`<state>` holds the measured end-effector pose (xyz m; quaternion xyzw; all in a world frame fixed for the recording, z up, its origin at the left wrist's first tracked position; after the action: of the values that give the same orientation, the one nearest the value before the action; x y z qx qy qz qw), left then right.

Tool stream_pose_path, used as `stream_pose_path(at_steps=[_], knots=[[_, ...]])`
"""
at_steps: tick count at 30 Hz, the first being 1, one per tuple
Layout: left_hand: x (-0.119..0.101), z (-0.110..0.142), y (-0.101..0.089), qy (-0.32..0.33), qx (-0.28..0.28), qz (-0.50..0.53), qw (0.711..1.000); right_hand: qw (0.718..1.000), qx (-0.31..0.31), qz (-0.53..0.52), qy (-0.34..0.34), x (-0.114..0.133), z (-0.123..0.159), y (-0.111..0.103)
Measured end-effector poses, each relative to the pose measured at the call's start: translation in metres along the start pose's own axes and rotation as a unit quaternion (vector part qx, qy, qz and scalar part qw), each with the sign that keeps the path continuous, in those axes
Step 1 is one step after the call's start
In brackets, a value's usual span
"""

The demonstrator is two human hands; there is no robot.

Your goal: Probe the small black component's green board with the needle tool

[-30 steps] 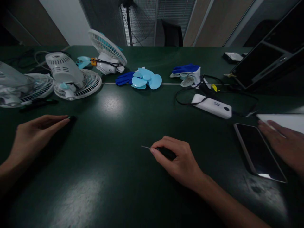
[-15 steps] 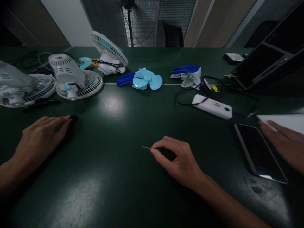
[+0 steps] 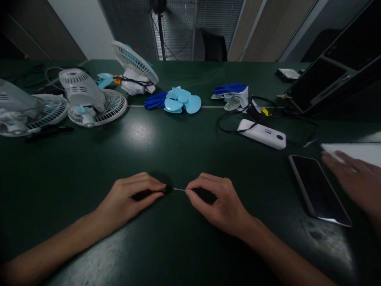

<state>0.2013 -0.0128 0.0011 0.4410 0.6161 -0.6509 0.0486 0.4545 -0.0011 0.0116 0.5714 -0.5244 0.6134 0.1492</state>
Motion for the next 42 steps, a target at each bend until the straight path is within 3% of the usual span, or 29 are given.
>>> stream_pose_path(at_steps=[2,4,10,19,25,31,34,36,39,42], knots=[[-0.016,-0.012,0.017,0.001,0.025,0.043,0.999,1.000,0.001,-0.003,-0.001,0.001,0.001,0.000],[-0.021,-0.018,0.021,-0.009,0.029,0.060,0.998,1.000,-0.001,-0.007,0.001,0.001,0.001,-0.001],[-0.016,-0.017,0.012,-0.053,0.004,0.054,0.997,1.000,0.001,0.021,0.007,-0.001,0.000,0.000],[-0.018,-0.018,0.013,-0.038,0.016,0.062,0.997,0.999,0.014,0.051,0.010,0.000,-0.001,0.005],[-0.020,-0.018,0.013,-0.011,0.022,0.063,0.998,0.995,0.002,-0.098,0.019,0.009,-0.004,0.008],[-0.016,-0.011,0.012,0.012,0.040,0.037,0.998,0.996,-0.013,-0.085,0.010,0.008,-0.001,0.006],[0.002,0.004,-0.003,0.018,0.048,-0.019,0.999,0.996,-0.019,-0.086,0.026,0.005,0.000,0.004],[0.025,0.018,-0.024,-0.003,0.022,-0.069,0.997,0.995,-0.017,-0.090,0.032,0.005,0.000,0.004],[0.069,0.041,-0.068,-0.102,-0.053,-0.146,0.983,0.995,-0.015,-0.095,0.033,0.006,-0.001,0.004],[0.106,0.064,-0.111,-0.210,-0.139,-0.214,0.944,0.995,-0.015,-0.092,0.035,0.005,-0.001,0.005]])
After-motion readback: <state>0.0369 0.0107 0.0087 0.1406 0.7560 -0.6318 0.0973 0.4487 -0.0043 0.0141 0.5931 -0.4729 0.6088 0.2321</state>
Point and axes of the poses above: each hand's wrist, its own z-axis away from the middle knuckle, its own y-axis out of the palm, x = y × z, the point moved 3 cm from there along -z, towards the middle knuckle, and after that the axes turned 8 degrees about -z, right-handed, at the moved point
